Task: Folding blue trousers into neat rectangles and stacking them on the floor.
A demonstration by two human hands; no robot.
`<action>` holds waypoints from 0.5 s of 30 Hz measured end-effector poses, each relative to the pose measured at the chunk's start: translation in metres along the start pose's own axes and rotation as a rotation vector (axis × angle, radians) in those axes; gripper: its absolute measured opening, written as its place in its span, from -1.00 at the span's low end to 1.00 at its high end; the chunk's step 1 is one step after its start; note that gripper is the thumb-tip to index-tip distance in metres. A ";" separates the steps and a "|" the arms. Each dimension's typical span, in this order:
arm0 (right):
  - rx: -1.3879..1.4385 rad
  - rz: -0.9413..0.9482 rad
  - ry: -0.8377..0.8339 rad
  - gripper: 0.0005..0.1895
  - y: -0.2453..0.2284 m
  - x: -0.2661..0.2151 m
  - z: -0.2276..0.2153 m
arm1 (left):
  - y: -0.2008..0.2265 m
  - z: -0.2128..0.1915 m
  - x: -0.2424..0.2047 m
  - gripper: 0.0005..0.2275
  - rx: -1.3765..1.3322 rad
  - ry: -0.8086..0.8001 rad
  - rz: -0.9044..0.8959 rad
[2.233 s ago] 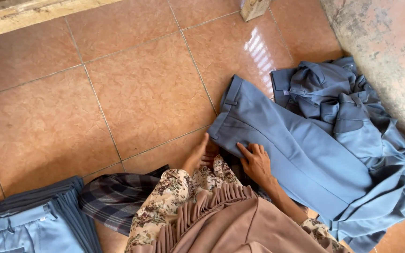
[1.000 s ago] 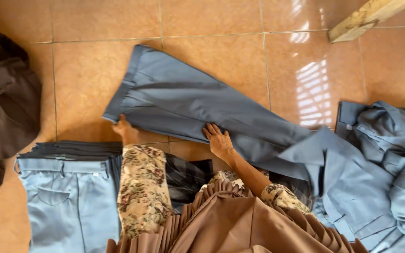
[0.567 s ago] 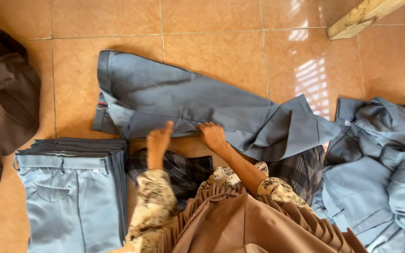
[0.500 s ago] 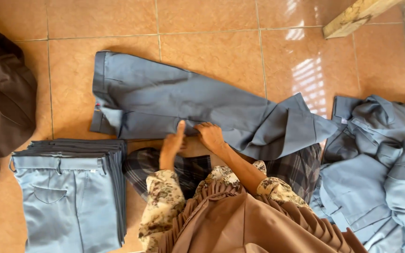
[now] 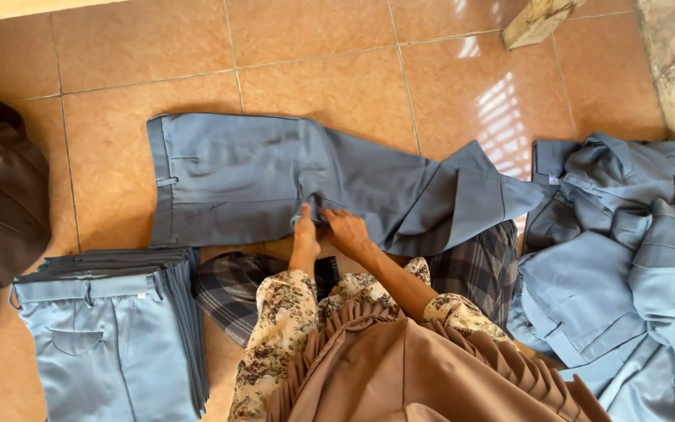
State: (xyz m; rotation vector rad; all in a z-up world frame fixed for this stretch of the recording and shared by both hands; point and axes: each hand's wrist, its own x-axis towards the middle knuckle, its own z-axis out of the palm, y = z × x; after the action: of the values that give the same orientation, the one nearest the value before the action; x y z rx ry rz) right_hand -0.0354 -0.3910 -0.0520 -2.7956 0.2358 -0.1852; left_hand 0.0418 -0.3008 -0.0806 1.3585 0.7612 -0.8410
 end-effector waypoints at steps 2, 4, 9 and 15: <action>-0.068 -0.004 -0.104 -0.80 0.024 -0.010 0.011 | 0.005 -0.013 0.030 -0.23 -0.224 -0.040 0.010; -0.133 -0.007 -0.209 -0.72 0.045 -0.017 0.020 | 0.006 -0.047 0.081 -0.22 -0.446 -0.079 0.018; -0.418 -0.072 -0.227 -0.82 0.082 -0.030 0.045 | 0.099 -0.117 0.037 -0.20 -0.774 -0.096 0.301; -0.414 -0.116 -0.224 -0.85 0.046 -0.032 0.020 | 0.128 -0.222 0.054 -0.27 -0.800 0.166 0.421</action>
State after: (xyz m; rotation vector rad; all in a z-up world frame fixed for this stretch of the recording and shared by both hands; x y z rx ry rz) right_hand -0.0696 -0.4219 -0.0897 -3.2088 0.0611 0.1710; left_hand 0.1831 -0.0801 -0.0782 0.8121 0.7820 -0.0524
